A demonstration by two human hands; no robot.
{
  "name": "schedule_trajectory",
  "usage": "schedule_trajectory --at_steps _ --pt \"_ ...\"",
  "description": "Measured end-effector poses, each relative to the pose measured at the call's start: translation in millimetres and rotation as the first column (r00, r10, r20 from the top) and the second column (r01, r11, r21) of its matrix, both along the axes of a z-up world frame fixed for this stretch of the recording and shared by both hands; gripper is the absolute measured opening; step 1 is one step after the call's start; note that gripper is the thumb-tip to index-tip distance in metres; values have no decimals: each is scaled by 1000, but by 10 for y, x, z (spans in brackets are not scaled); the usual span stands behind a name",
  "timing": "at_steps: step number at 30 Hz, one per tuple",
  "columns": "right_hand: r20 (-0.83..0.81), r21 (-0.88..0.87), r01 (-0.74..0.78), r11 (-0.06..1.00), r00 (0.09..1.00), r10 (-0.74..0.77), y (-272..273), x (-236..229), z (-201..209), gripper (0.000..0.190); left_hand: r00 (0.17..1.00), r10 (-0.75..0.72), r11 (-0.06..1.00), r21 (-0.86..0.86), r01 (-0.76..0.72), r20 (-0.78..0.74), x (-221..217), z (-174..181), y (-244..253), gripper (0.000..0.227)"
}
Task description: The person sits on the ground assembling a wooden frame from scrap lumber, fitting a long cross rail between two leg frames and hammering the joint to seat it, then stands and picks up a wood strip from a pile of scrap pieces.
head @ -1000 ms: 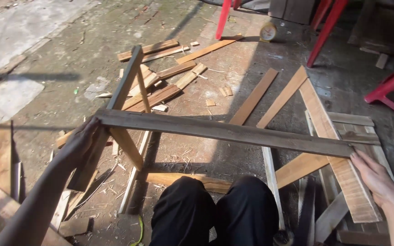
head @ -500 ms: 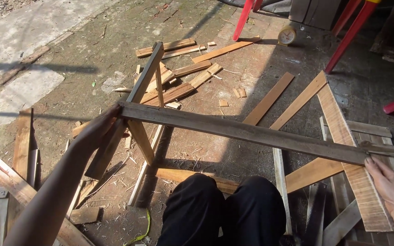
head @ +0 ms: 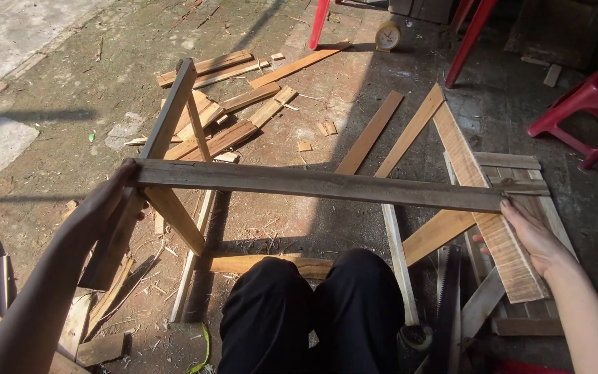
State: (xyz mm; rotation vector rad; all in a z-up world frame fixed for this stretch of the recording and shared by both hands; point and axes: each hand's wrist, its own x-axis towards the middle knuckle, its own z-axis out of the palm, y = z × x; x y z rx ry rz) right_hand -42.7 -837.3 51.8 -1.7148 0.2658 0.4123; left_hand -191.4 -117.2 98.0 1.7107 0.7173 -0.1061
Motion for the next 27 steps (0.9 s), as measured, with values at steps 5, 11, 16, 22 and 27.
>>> schedule_trajectory --at_steps 5,11,16,22,27 --pt "50 91 45 995 997 -50 -82 -4 -152 46 999 -10 1000 8 10 46 13 -90 91 60" --pt "66 119 92 989 993 -101 66 158 -83 43 994 -56 998 45 52 95 205 -212 306 55" --pt "86 124 105 987 989 -116 245 511 -117 43 999 13 998 66 -16 36 517 -167 394 50" --pt "74 176 58 983 995 -72 248 717 -254 39 999 16 989 148 -20 30 715 -271 575 55" --pt "92 252 -22 967 996 -2 161 774 -357 36 997 35 955 291 -52 65 778 -674 924 64"
